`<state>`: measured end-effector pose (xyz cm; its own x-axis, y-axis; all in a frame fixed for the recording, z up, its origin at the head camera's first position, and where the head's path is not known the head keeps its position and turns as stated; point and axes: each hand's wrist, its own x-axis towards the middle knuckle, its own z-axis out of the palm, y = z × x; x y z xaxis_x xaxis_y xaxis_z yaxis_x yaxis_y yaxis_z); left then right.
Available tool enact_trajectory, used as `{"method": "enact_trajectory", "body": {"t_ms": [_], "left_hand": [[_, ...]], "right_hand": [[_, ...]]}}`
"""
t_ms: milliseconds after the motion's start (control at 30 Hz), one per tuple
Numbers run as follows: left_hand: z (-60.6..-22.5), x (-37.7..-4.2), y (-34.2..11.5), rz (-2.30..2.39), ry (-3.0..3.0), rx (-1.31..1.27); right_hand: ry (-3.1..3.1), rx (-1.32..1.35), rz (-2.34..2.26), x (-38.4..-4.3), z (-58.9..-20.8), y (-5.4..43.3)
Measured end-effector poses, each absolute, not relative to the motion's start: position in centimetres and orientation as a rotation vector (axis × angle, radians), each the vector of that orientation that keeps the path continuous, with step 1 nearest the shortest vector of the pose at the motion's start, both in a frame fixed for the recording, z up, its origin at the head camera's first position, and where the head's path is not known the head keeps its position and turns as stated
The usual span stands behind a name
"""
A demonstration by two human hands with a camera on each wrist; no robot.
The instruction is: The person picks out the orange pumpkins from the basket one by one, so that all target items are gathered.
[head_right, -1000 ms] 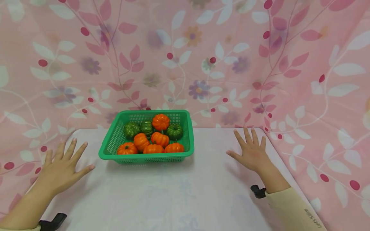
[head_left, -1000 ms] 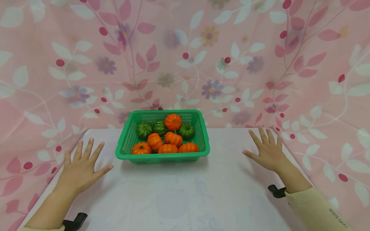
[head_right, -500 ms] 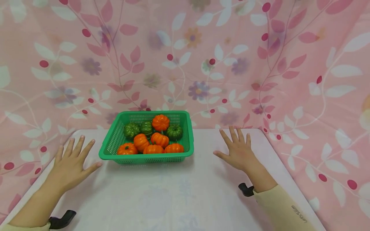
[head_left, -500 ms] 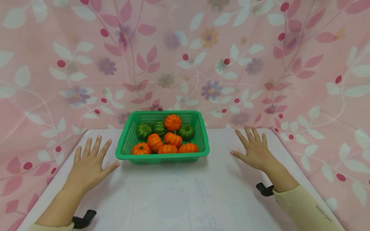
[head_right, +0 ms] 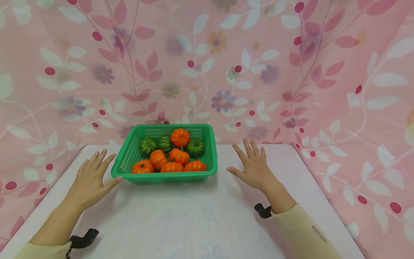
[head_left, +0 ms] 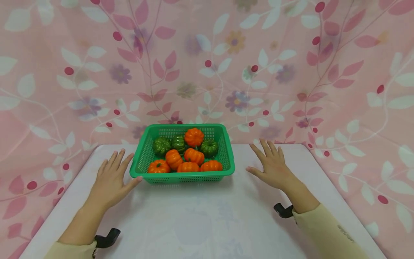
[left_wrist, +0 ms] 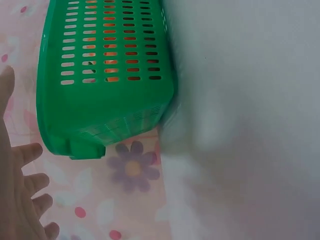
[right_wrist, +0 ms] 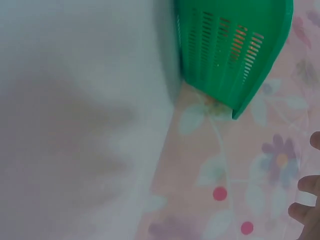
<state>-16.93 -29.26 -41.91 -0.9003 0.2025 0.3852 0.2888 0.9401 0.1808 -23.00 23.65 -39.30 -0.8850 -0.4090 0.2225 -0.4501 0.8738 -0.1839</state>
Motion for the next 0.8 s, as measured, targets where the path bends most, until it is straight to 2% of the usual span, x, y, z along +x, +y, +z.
{"method": "enact_trajectory", "body": {"t_ms": [533, 800], "left_hand": [[-42.8, -19.4, -28.6, -0.791, -2.698, -0.387], [-43.0, -19.6, -28.6, -0.844, -2.705, -0.383]], "right_hand": [[-2.794, 0.837, 0.611, -24.1, -39.4, 19.6], [-2.784, 0.916, 0.717, -24.8, -39.1, 17.3]]}}
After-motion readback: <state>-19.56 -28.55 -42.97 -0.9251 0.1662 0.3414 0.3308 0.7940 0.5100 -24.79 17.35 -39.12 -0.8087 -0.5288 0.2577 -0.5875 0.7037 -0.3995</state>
